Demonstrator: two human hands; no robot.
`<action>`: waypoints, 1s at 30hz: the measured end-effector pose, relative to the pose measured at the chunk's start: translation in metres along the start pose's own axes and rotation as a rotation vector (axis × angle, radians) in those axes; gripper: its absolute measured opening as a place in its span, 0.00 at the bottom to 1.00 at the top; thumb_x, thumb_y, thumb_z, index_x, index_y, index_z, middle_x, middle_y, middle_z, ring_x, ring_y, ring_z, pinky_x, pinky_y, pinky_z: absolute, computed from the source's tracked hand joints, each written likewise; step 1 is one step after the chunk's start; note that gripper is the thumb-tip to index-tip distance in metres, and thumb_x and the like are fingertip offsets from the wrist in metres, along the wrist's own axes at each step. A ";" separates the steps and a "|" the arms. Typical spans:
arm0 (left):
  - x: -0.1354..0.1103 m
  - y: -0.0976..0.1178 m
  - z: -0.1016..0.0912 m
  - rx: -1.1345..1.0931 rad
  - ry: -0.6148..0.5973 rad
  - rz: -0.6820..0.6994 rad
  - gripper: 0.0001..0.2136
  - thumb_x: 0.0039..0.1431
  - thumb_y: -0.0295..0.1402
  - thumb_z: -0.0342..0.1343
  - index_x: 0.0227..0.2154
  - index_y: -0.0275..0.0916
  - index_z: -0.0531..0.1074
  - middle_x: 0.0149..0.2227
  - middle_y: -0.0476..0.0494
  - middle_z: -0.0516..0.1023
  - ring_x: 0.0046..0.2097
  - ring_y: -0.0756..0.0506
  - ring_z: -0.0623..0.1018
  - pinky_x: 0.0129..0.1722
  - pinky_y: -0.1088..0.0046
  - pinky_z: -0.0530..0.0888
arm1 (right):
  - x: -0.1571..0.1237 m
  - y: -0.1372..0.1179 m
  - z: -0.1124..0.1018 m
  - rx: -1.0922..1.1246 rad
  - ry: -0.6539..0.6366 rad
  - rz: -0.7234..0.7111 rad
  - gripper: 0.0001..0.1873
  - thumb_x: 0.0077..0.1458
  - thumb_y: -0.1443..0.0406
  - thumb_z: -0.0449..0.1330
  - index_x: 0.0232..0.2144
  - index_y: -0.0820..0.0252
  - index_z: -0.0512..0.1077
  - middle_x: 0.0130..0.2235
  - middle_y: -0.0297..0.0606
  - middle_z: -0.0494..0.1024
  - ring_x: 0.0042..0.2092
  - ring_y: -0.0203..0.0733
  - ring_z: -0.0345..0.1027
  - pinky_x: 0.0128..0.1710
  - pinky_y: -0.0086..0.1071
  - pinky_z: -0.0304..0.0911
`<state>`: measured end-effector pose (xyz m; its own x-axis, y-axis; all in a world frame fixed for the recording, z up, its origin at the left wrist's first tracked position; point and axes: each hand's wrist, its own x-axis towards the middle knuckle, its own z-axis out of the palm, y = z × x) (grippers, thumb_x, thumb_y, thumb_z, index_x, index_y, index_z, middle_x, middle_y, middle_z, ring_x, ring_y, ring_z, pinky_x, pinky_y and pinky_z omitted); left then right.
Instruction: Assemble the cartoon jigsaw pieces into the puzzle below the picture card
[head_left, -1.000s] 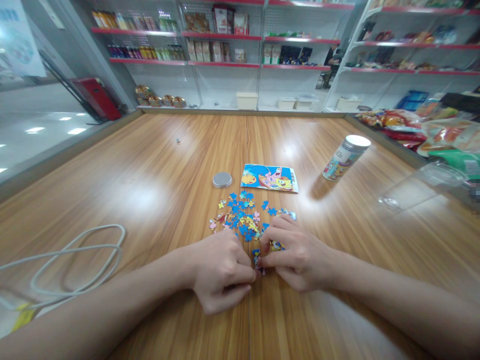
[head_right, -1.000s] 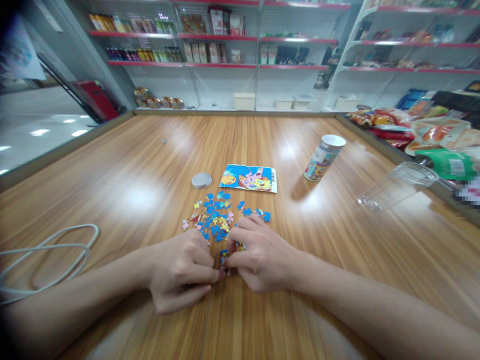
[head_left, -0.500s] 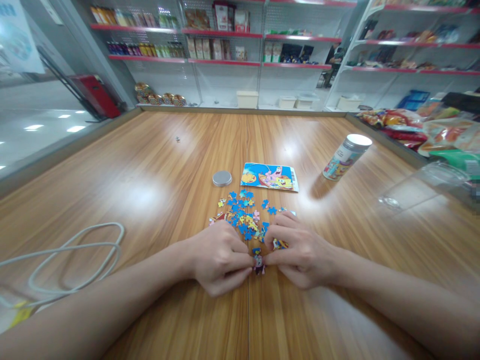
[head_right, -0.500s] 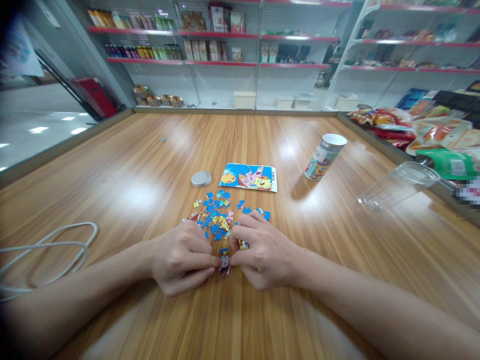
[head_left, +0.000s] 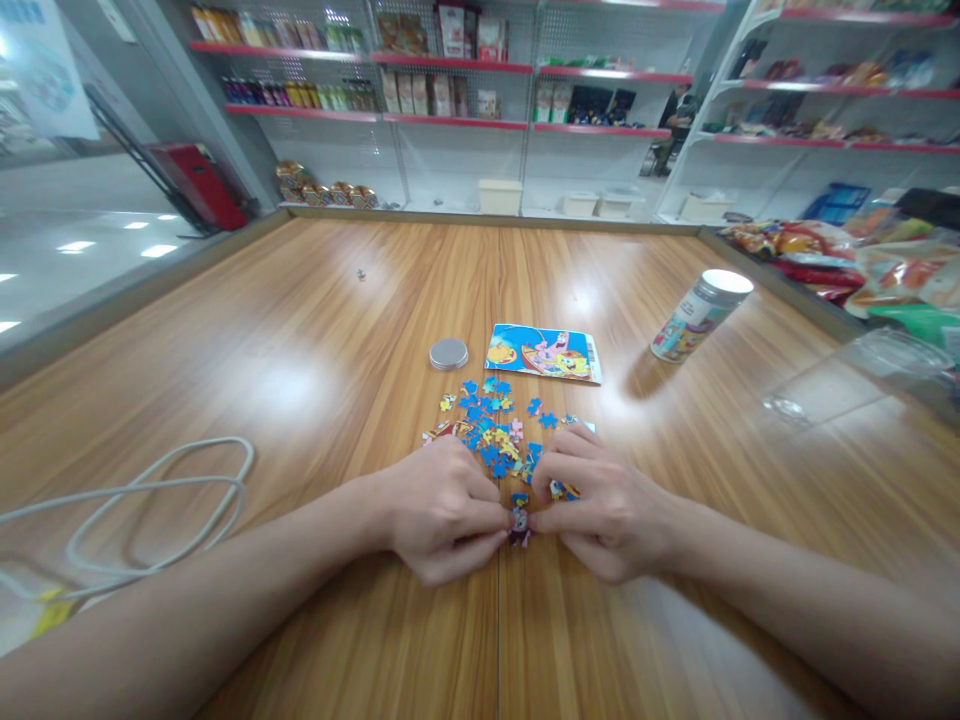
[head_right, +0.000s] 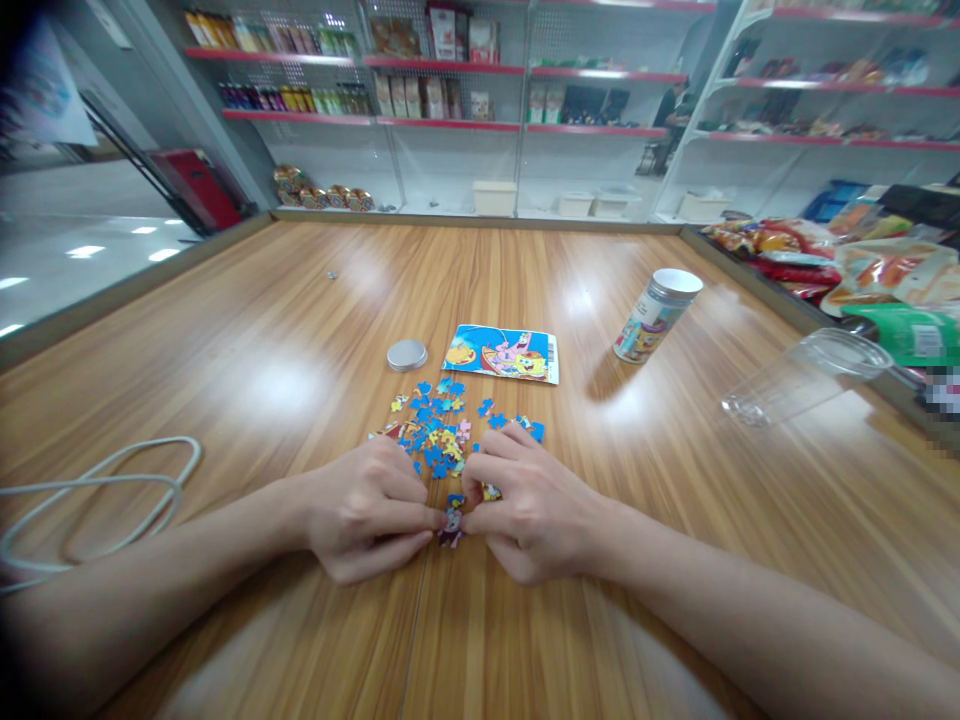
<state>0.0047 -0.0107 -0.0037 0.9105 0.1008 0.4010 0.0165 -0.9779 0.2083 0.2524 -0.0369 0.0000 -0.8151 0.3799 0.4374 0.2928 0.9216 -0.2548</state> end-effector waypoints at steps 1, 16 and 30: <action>0.000 0.000 0.000 -0.001 -0.009 -0.005 0.09 0.58 0.26 0.52 0.23 0.38 0.73 0.18 0.50 0.69 0.20 0.50 0.68 0.20 0.67 0.60 | 0.000 0.000 0.000 -0.009 0.015 -0.004 0.14 0.47 0.76 0.57 0.31 0.57 0.78 0.35 0.38 0.73 0.39 0.45 0.59 0.39 0.42 0.52; 0.004 0.004 -0.003 0.015 -0.049 -0.049 0.10 0.57 0.26 0.53 0.20 0.39 0.68 0.19 0.50 0.71 0.20 0.51 0.68 0.22 0.67 0.60 | 0.003 -0.002 0.001 -0.077 -0.088 0.018 0.07 0.52 0.73 0.57 0.28 0.59 0.74 0.37 0.39 0.74 0.40 0.45 0.59 0.40 0.42 0.52; 0.004 0.005 -0.004 0.009 -0.086 -0.082 0.10 0.58 0.27 0.54 0.21 0.39 0.68 0.21 0.49 0.73 0.22 0.51 0.71 0.23 0.69 0.60 | 0.002 -0.003 0.002 -0.048 -0.016 0.052 0.09 0.51 0.74 0.57 0.29 0.58 0.75 0.37 0.39 0.74 0.39 0.44 0.62 0.41 0.43 0.54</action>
<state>0.0066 -0.0145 0.0019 0.9380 0.1645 0.3050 0.0953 -0.9687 0.2293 0.2484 -0.0390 0.0002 -0.8059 0.4263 0.4108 0.3581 0.9036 -0.2351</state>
